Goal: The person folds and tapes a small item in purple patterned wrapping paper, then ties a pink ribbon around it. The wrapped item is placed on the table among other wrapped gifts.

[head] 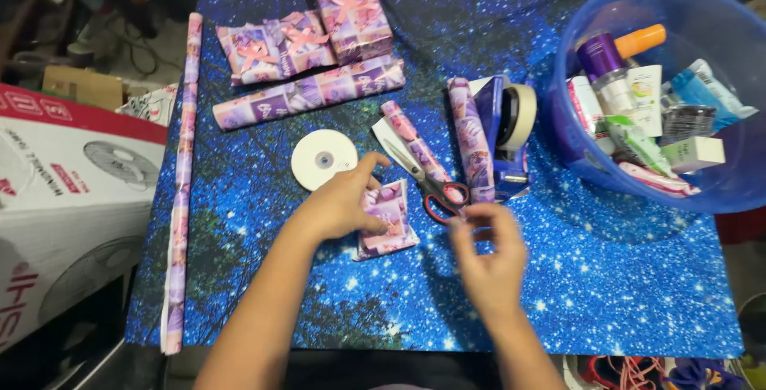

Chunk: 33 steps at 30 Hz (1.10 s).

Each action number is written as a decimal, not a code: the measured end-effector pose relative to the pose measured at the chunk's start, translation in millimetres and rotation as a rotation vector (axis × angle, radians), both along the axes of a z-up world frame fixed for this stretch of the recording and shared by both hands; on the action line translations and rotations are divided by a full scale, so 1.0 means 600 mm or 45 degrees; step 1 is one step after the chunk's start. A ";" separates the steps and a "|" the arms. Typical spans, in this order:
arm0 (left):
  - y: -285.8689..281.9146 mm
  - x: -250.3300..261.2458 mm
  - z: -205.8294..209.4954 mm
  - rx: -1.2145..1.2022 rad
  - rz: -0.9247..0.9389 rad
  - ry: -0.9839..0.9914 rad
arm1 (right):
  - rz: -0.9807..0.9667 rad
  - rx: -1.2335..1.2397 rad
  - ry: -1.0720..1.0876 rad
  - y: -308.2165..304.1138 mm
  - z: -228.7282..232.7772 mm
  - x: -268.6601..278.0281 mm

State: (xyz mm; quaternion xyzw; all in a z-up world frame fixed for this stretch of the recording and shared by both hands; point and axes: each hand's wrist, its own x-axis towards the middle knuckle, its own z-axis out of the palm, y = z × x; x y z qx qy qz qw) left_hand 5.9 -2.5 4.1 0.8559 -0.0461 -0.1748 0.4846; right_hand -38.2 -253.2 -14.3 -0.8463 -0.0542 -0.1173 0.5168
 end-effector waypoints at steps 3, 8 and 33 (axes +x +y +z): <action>-0.045 0.005 0.011 0.238 0.139 -0.617 | -0.270 -0.025 0.013 -0.065 0.019 0.055; -0.190 0.020 0.011 -0.346 0.193 -0.628 | -0.114 -0.043 0.118 -0.133 -0.017 0.147; -0.266 0.045 -0.003 0.187 0.263 -0.873 | -0.044 0.486 0.543 -0.147 0.012 0.156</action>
